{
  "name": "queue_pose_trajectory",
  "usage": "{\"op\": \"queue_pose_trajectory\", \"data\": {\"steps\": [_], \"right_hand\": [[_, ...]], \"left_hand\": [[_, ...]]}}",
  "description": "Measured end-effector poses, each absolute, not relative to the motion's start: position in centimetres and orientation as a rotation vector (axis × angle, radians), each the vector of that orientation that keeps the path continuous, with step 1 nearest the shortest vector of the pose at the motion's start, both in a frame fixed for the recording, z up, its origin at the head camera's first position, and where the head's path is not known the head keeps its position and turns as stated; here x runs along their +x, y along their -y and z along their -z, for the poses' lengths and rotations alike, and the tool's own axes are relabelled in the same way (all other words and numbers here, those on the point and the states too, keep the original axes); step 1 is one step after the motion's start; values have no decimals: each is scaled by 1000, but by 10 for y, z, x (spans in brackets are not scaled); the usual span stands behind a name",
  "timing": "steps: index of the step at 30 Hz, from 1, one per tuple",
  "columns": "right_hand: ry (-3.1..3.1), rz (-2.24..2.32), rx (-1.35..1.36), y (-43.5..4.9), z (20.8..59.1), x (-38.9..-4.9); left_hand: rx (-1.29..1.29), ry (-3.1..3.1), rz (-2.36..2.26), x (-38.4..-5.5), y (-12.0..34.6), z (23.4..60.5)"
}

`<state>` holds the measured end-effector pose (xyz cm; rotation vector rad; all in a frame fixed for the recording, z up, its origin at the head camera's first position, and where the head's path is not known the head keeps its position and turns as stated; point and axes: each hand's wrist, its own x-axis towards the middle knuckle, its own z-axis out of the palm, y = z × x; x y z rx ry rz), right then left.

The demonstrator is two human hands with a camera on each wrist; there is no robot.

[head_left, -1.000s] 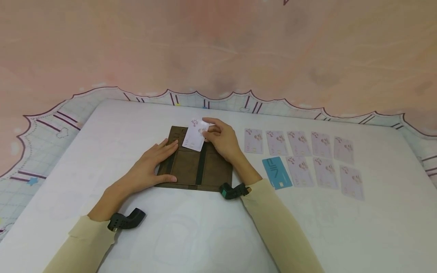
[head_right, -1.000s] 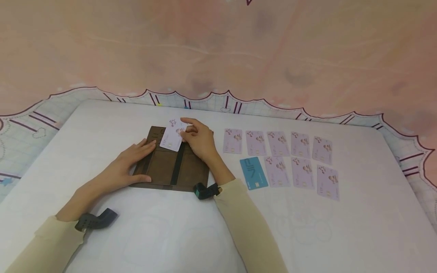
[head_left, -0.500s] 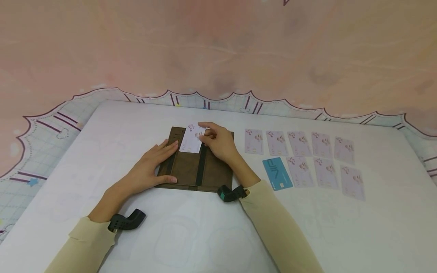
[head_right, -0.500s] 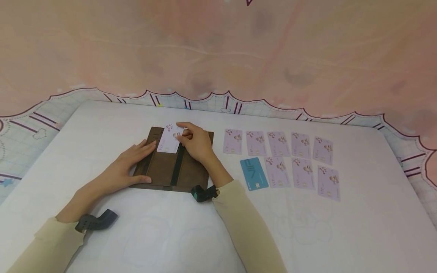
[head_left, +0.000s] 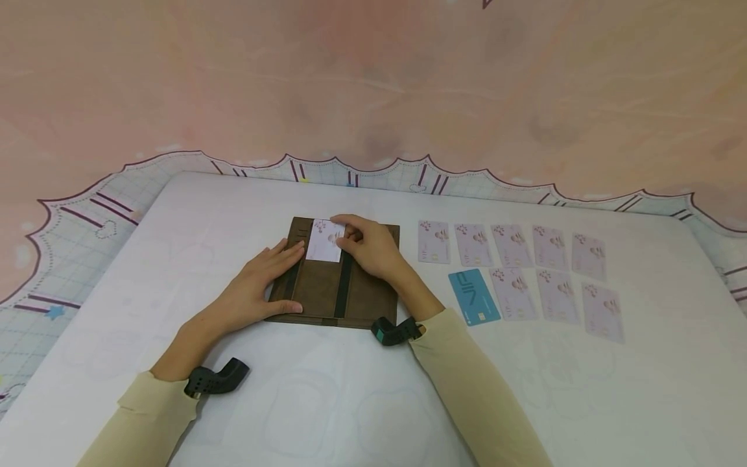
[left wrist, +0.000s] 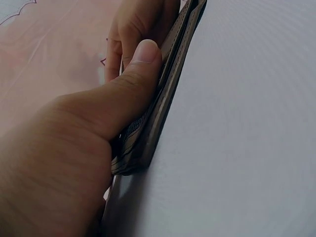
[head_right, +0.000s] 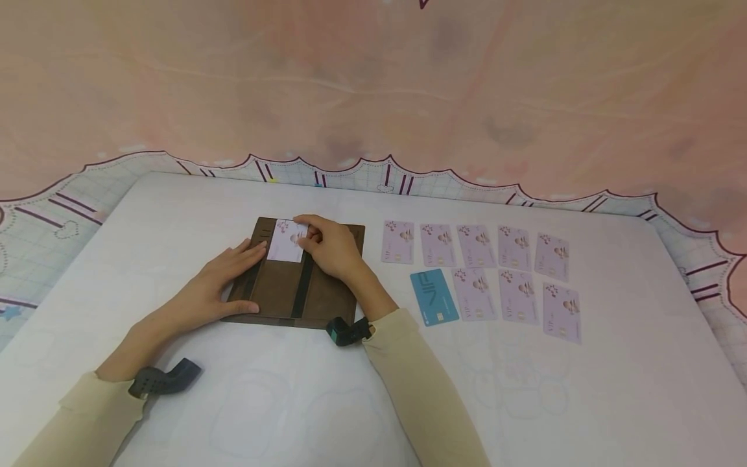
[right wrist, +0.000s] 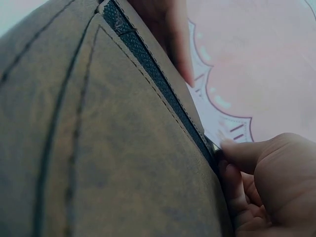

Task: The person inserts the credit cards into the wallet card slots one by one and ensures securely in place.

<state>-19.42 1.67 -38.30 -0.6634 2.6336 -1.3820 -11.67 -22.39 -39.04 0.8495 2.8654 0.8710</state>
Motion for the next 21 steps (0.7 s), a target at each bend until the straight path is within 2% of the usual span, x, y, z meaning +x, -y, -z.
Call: {"op": "queue_pose_trajectory", "data": {"steps": [21], "right_hand": [[-2597, 1310, -774, -18, 383, -193]], "left_hand": [[896, -2869, -878, -116, 226, 392]]}}
